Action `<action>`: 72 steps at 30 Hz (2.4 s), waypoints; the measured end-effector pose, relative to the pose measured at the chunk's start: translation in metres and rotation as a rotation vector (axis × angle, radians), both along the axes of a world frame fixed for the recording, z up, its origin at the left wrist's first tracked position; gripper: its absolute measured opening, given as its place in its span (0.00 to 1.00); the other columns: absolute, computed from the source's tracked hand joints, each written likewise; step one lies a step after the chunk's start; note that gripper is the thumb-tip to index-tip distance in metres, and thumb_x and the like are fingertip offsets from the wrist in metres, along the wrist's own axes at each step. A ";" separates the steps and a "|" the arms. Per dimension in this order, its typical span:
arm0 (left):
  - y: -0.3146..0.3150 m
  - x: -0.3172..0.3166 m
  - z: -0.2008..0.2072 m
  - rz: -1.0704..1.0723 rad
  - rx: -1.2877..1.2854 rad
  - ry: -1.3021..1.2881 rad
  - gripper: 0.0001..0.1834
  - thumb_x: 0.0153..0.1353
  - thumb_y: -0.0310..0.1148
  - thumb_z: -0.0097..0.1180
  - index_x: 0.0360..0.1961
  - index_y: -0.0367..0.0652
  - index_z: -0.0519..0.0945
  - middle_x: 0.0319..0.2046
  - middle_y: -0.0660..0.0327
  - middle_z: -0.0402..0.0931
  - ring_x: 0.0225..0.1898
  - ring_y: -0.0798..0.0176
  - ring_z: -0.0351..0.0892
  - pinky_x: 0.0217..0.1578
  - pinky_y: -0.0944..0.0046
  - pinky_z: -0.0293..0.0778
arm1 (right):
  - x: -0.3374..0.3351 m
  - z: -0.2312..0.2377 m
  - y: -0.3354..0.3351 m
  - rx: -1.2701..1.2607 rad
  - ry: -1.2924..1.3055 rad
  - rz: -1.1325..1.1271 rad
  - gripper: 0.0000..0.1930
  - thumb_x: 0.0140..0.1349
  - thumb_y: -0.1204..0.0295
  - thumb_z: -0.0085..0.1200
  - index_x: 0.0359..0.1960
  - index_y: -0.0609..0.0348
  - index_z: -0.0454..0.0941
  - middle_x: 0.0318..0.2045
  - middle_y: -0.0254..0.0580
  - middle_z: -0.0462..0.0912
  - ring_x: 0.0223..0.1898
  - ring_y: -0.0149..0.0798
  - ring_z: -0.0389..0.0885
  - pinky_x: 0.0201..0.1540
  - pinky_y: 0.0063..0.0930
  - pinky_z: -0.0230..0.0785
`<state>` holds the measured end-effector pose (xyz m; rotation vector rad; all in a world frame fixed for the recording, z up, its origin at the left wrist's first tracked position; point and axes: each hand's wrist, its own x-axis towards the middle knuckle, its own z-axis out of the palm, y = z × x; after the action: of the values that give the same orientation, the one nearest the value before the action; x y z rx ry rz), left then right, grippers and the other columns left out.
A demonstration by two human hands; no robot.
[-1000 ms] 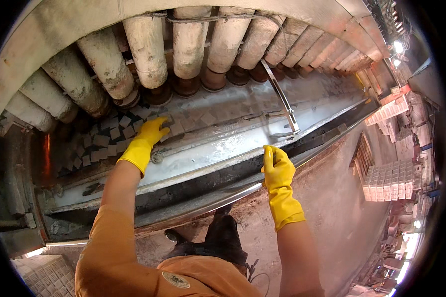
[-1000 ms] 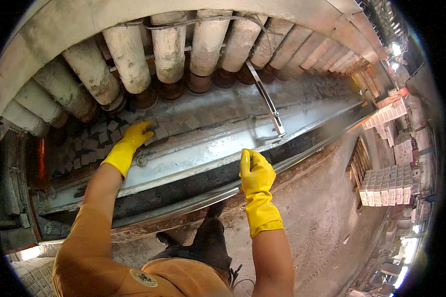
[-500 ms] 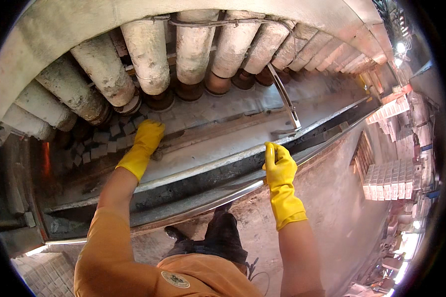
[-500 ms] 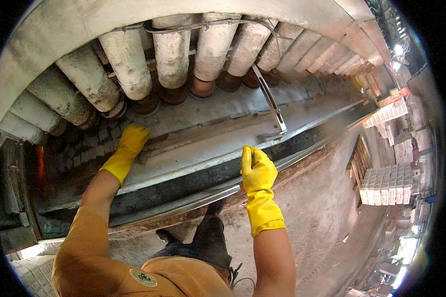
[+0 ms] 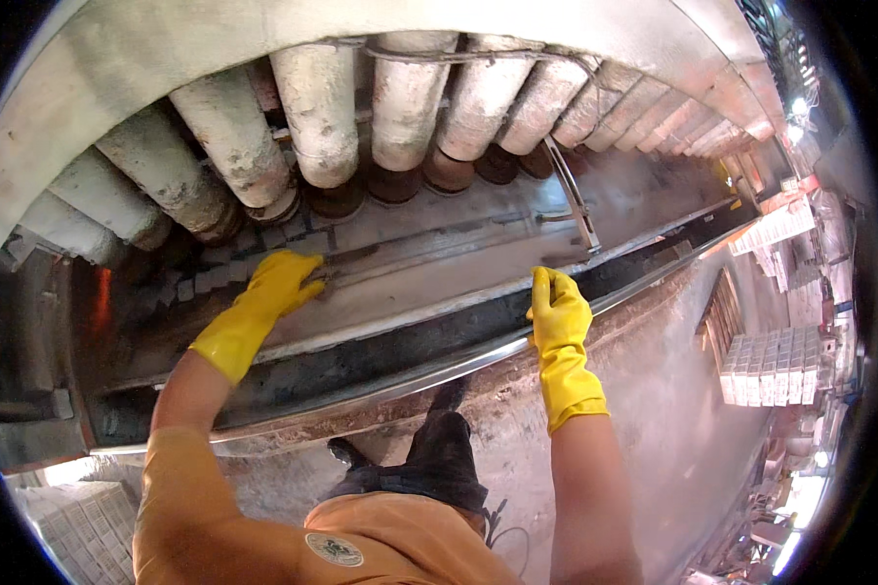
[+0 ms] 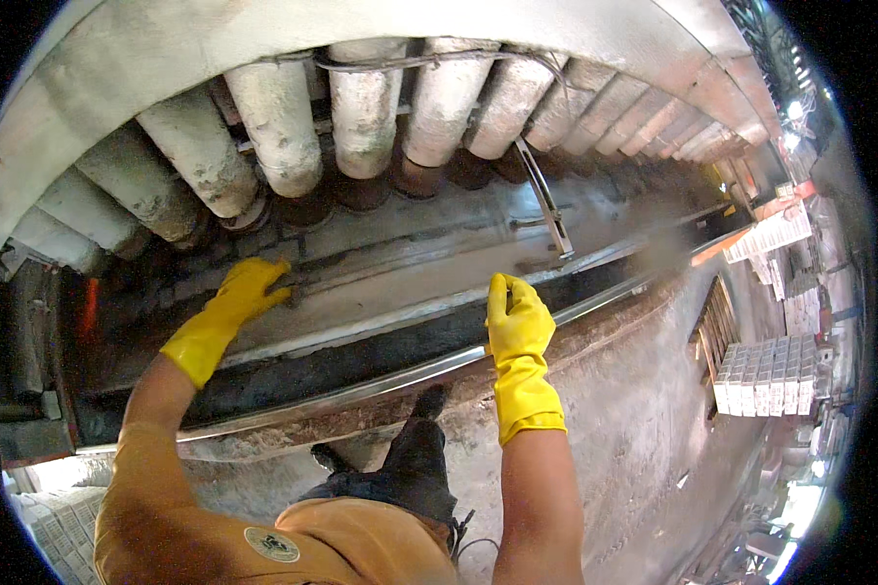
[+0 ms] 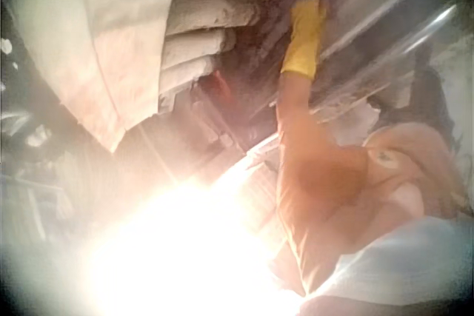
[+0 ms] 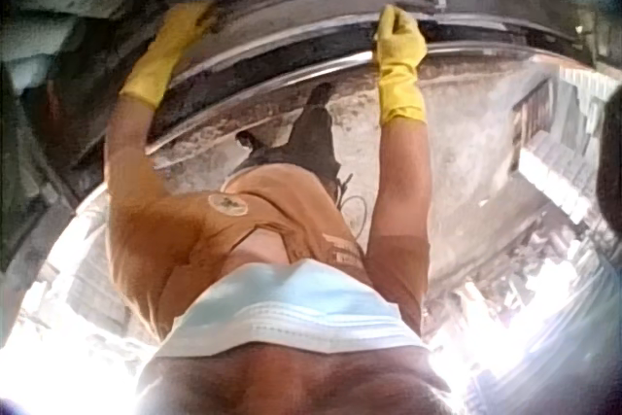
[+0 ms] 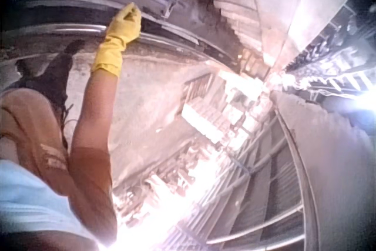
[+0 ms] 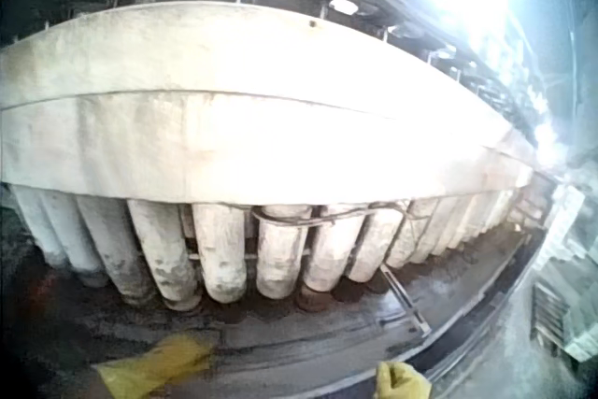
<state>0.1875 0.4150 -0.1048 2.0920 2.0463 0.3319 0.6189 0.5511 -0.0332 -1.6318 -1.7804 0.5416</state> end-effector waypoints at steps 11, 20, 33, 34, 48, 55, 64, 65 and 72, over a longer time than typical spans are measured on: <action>-0.150 -0.046 0.141 0.224 -0.104 -0.111 0.28 0.61 0.40 0.69 0.63 0.47 0.80 0.59 0.50 0.81 0.63 0.42 0.74 0.66 0.48 0.67 | -0.010 -0.019 0.054 0.092 -0.208 0.027 0.23 0.71 0.47 0.55 0.46 0.53 0.87 0.30 0.43 0.89 0.29 0.46 0.89 0.37 0.39 0.78; -0.282 -0.119 0.188 0.844 -0.048 -0.488 0.29 0.63 0.30 0.66 0.65 0.33 0.77 0.61 0.50 0.81 0.61 0.56 0.80 0.62 0.58 0.72 | -0.042 0.004 0.074 -0.109 -0.200 0.044 0.25 0.73 0.44 0.52 0.51 0.52 0.84 0.19 0.35 0.86 0.23 0.37 0.87 0.33 0.34 0.77; -0.350 -0.195 0.132 1.232 -0.016 0.117 0.23 0.62 0.48 0.64 0.52 0.43 0.85 0.48 0.48 0.86 0.52 0.44 0.84 0.51 0.47 0.77 | -0.069 0.032 0.065 -0.285 -0.041 -0.021 0.26 0.73 0.45 0.53 0.53 0.55 0.82 0.25 0.39 0.89 0.24 0.35 0.86 0.32 0.32 0.77; -0.350 -0.198 0.125 1.245 -0.022 0.079 0.24 0.61 0.49 0.65 0.51 0.43 0.85 0.48 0.49 0.86 0.52 0.44 0.84 0.51 0.47 0.77 | -0.055 0.021 0.071 -0.249 -0.070 -0.016 0.25 0.73 0.45 0.54 0.53 0.55 0.83 0.25 0.39 0.90 0.24 0.35 0.86 0.32 0.32 0.77; -0.391 -0.151 0.099 1.239 -0.036 0.082 0.24 0.61 0.49 0.65 0.52 0.44 0.84 0.47 0.49 0.86 0.52 0.43 0.84 0.52 0.46 0.77 | 0.005 -0.019 0.057 -0.066 -0.049 0.119 0.23 0.72 0.48 0.57 0.51 0.55 0.82 0.34 0.38 0.89 0.32 0.35 0.85 0.33 0.34 0.79; -0.402 -0.142 0.090 1.261 -0.089 0.087 0.25 0.61 0.49 0.66 0.53 0.44 0.84 0.45 0.51 0.87 0.49 0.46 0.85 0.49 0.48 0.78 | 0.030 -0.039 0.056 0.062 -0.046 0.145 0.23 0.73 0.52 0.58 0.54 0.61 0.82 0.36 0.41 0.89 0.33 0.34 0.86 0.39 0.29 0.78; -0.414 -0.133 0.078 1.267 -0.082 0.072 0.26 0.61 0.49 0.67 0.54 0.44 0.84 0.41 0.54 0.87 0.46 0.49 0.86 0.47 0.51 0.79 | 0.039 -0.038 0.042 -0.036 -0.076 0.105 0.29 0.71 0.44 0.55 0.57 0.57 0.83 0.51 0.44 0.88 0.50 0.44 0.87 0.56 0.35 0.74; -0.416 -0.133 0.077 1.271 -0.090 0.064 0.26 0.61 0.49 0.67 0.54 0.44 0.84 0.41 0.54 0.87 0.46 0.49 0.86 0.47 0.51 0.79 | 0.040 -0.038 0.041 -0.033 -0.062 0.109 0.29 0.71 0.44 0.55 0.57 0.57 0.83 0.51 0.44 0.88 0.50 0.43 0.87 0.56 0.35 0.74; -0.419 -0.124 0.073 1.261 -0.078 0.039 0.25 0.59 0.50 0.67 0.53 0.46 0.85 0.42 0.54 0.88 0.48 0.48 0.86 0.48 0.49 0.79 | 0.053 -0.046 0.035 0.019 0.069 0.139 0.23 0.73 0.54 0.59 0.57 0.60 0.80 0.38 0.40 0.87 0.36 0.32 0.84 0.39 0.26 0.76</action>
<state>0.0634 -0.0041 -0.0318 0.4981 3.0300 0.3408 0.6715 0.5861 -0.0793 -1.4666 -1.8507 0.6350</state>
